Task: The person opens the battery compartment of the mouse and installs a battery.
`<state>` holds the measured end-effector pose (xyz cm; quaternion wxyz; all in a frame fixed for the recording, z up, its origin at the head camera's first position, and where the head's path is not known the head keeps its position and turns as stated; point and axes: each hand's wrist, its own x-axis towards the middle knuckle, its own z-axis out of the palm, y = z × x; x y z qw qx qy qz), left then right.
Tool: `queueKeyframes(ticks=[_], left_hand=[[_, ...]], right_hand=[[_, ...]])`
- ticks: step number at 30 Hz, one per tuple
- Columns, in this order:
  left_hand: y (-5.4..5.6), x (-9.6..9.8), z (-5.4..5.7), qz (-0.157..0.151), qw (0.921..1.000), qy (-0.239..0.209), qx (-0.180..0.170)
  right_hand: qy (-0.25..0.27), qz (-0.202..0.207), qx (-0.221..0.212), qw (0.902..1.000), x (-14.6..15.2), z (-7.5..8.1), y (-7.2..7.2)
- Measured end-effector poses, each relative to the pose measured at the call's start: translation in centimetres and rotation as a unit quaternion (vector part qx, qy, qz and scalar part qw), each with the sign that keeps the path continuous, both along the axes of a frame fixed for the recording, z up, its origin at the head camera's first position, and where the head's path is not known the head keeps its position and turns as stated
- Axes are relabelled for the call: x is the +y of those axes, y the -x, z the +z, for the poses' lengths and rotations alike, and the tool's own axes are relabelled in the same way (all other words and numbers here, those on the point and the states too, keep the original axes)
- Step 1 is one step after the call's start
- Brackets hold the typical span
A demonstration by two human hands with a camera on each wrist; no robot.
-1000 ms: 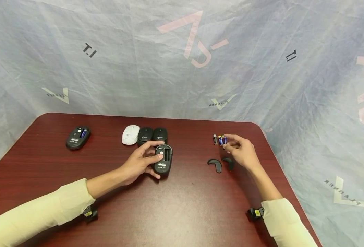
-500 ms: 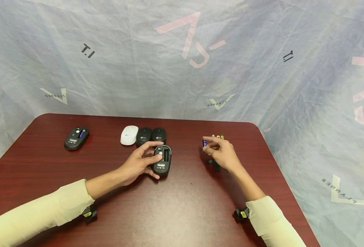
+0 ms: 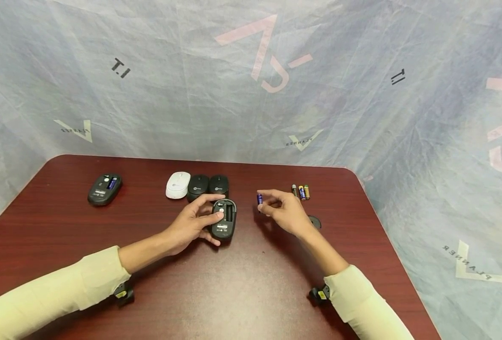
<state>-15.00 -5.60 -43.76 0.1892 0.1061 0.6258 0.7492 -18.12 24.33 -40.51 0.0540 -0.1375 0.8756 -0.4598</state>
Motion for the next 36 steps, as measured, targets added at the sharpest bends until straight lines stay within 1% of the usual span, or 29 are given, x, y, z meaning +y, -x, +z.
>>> queueKeyframes(ticks=[9,17,24,27,30,33,36], left_hand=[[-0.1,0.0,0.3,0.004,1.0000,0.004,-0.004],[0.0,0.0,0.4,0.009,0.9999,0.005,-0.007],[0.0,0.1,0.4,0.008,0.9999,0.005,-0.008],[0.0,0.1,0.5,0.008,0.9999,0.006,-0.008],[0.0,0.2,0.4,0.008,0.9999,0.004,-0.009],[0.0,0.2,0.4,0.008,0.9999,0.002,-0.013],[0.0,0.3,0.4,0.009,0.9998,0.000,-0.017]], right_hand=[[0.053,0.025,-0.007,0.9983,-2.0,0.5,-0.3],[0.084,0.041,-0.009,0.9956,-3.4,1.1,-0.4],[0.104,0.043,-0.015,0.9935,-4.3,1.4,-0.6],[0.108,0.045,-0.020,0.9929,-4.7,1.6,-0.7],[0.108,0.045,-0.016,0.9930,-5.1,1.5,-0.7],[0.098,0.041,0.005,0.9944,-5.6,1.3,-0.7],[0.068,0.037,0.036,0.9964,-6.0,1.1,-0.8]])
